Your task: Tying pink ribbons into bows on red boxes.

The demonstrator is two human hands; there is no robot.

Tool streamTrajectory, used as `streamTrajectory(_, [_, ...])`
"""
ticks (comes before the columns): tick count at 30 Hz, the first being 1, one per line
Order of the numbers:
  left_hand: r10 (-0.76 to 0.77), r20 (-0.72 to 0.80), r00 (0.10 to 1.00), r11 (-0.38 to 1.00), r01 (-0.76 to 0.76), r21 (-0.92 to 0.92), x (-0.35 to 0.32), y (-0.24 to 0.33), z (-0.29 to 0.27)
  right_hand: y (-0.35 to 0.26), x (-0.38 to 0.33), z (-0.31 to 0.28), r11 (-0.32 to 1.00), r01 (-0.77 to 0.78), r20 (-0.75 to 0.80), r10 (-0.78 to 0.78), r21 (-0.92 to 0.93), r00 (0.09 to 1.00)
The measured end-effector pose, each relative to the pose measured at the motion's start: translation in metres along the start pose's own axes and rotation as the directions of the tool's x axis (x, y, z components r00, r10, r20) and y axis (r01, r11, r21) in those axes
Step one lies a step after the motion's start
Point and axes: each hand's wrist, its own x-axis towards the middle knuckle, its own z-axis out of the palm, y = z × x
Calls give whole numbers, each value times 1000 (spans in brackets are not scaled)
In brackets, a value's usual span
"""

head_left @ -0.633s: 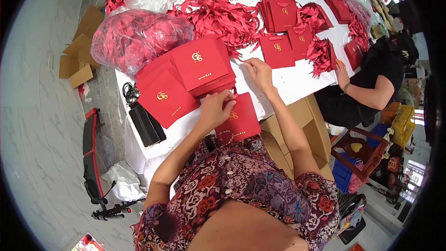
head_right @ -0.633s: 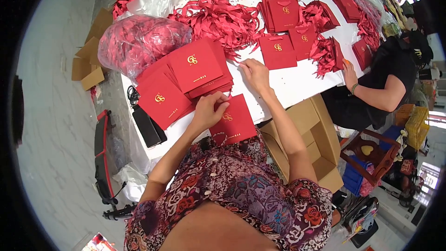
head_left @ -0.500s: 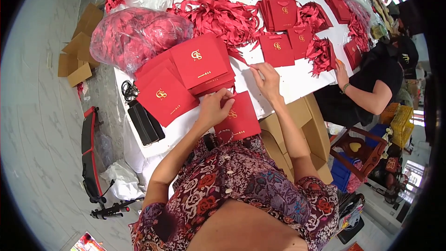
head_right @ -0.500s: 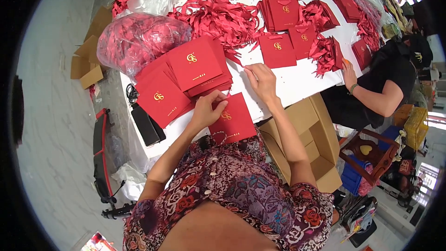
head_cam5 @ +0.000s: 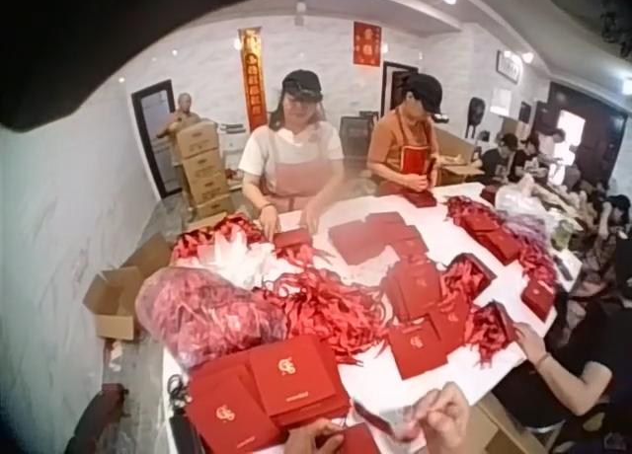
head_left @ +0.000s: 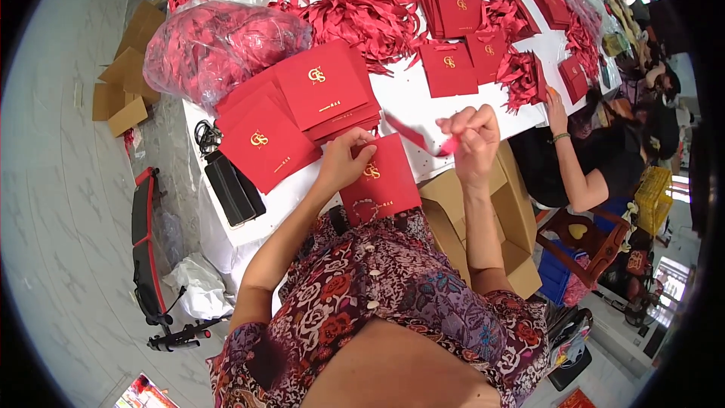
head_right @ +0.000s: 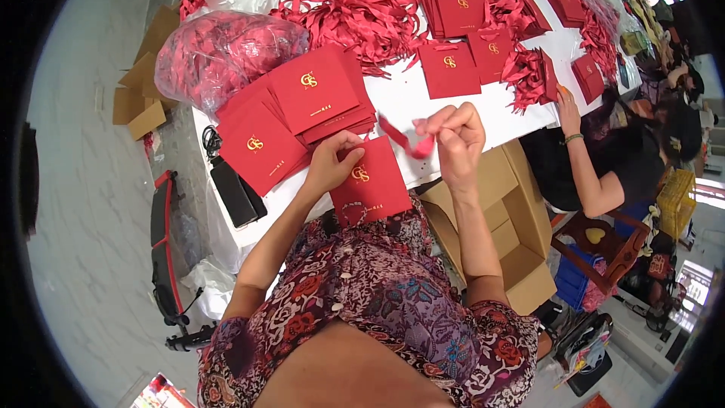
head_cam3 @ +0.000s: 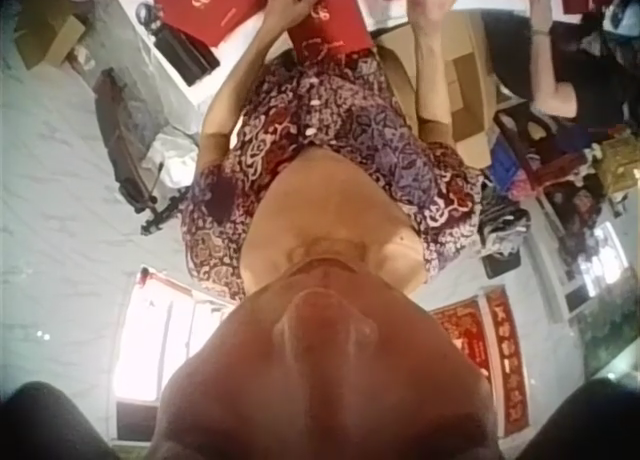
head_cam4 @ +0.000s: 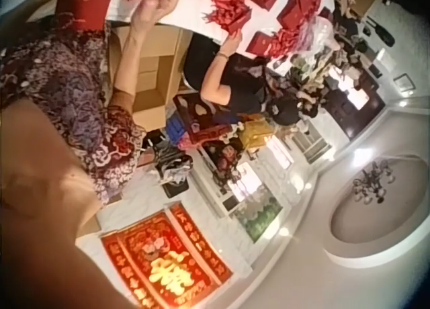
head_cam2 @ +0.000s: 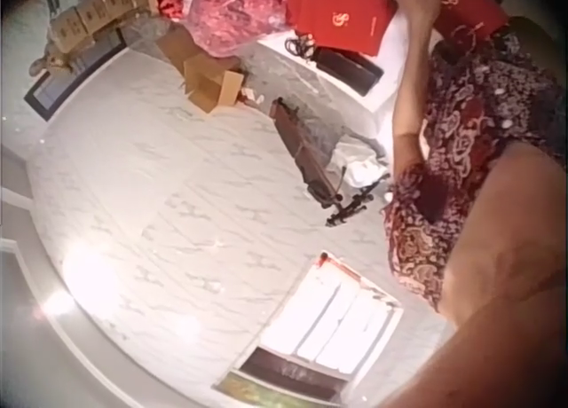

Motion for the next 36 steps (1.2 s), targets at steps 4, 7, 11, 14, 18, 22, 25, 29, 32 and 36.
streamTrajectory(4, [77,-77,994,981,-62,183,-3,10,-8,-19,0,5,986,-169,144,169,-12,975])
streamTrajectory(7, [152,-91,984,942,-116,316,-6,24,-11,-10,-6,19,802,-428,63,495,-417,866])
streamTrajectory(11, [267,-84,960,866,-201,459,-10,38,-9,28,-27,31,628,-336,30,498,-702,867])
streamTrajectory(14, [251,-110,962,878,-178,444,-11,35,-5,42,-33,34,449,-175,4,370,-876,929])
streamTrajectory(18, [335,-158,929,831,-213,514,-18,33,7,43,-34,38,435,-218,-25,407,-874,913])
streamTrajectory(22, [382,-212,899,802,-209,560,-20,43,11,50,-38,44,394,-145,-24,297,-908,955])
streamTrajectory(25, [374,-235,897,832,-213,511,-19,41,9,55,-41,44,369,0,73,183,-929,980])
streamTrajectory(29, [429,-213,878,753,-217,622,-24,42,19,53,-41,42,379,-66,49,286,-923,957])
streamTrajectory(32, [372,-206,905,796,-197,572,-24,42,13,49,-38,37,498,-242,-24,404,-833,914])
streamTrajectory(36, [286,-136,949,850,-185,494,-21,44,1,37,-21,33,563,-252,41,456,-787,889])
